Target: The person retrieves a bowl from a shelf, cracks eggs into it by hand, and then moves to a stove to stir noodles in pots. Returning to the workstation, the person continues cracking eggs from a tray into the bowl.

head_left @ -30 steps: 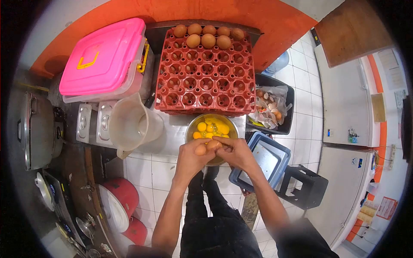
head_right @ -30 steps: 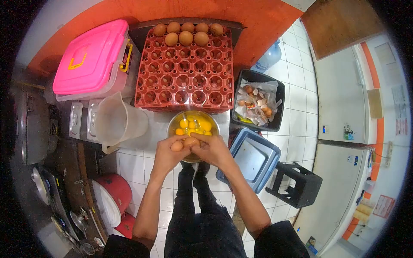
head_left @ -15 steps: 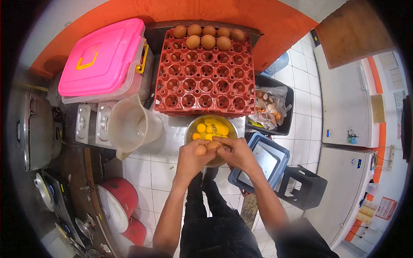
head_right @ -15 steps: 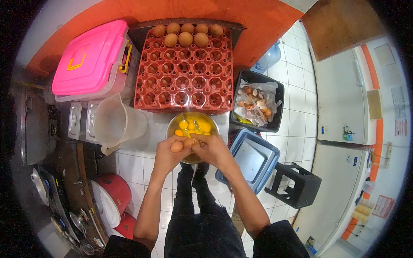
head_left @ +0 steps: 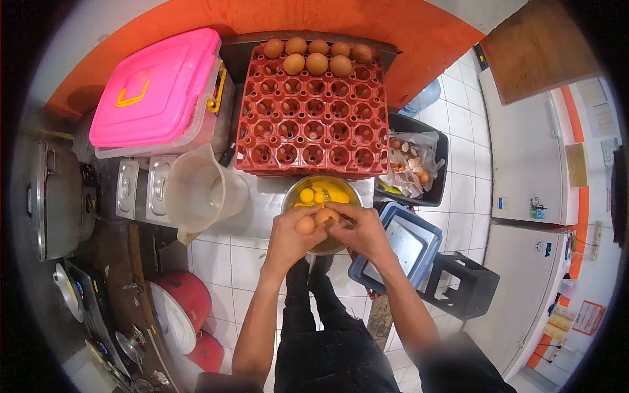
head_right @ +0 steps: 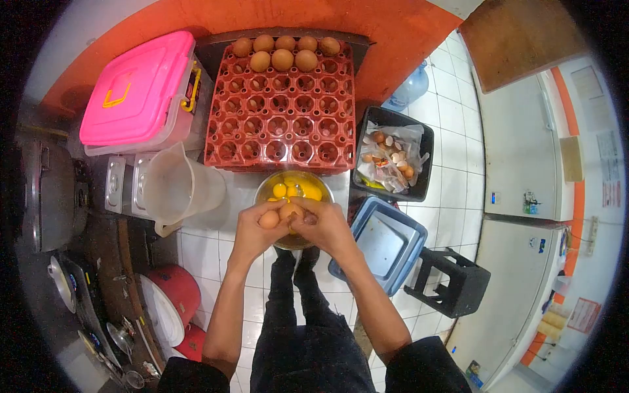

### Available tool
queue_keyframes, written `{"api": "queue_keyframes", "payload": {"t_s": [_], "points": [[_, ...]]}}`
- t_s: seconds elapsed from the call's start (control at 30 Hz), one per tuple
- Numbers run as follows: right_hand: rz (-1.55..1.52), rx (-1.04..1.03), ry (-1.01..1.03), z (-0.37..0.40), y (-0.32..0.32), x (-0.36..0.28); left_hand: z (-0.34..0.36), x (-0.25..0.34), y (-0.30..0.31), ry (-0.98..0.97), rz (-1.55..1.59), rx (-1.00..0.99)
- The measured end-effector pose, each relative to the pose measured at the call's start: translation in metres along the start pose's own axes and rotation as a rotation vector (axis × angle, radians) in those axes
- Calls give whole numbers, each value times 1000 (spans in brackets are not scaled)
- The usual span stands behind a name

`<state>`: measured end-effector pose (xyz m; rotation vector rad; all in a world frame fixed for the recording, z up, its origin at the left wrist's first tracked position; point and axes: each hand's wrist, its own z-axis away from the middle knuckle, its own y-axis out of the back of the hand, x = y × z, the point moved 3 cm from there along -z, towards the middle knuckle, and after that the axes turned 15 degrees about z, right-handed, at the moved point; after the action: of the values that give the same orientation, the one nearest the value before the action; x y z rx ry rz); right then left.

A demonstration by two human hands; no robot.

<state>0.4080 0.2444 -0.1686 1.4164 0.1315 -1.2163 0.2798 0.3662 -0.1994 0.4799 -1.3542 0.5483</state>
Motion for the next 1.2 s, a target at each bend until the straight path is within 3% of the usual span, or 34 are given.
{"api": "queue_keyframes", "payload": {"t_s": [0.63,0.9,1.0,1.1,1.2], "points": [[92,-70,278,-23,-16,23,-27,3,26,-189,-126,-342],[316,-32,523,-28,10,-1,-25,47,34,-234,-466,-351],[212,57,481,-16,36,-31,-18,89,30,-338,-404,-214],[-145,158,247,-3,28,-20,-12,91,16,-350,-206,-9],[-515,54,-223,7,-9,34,-4,33,-19,-128,-71,100]]}}
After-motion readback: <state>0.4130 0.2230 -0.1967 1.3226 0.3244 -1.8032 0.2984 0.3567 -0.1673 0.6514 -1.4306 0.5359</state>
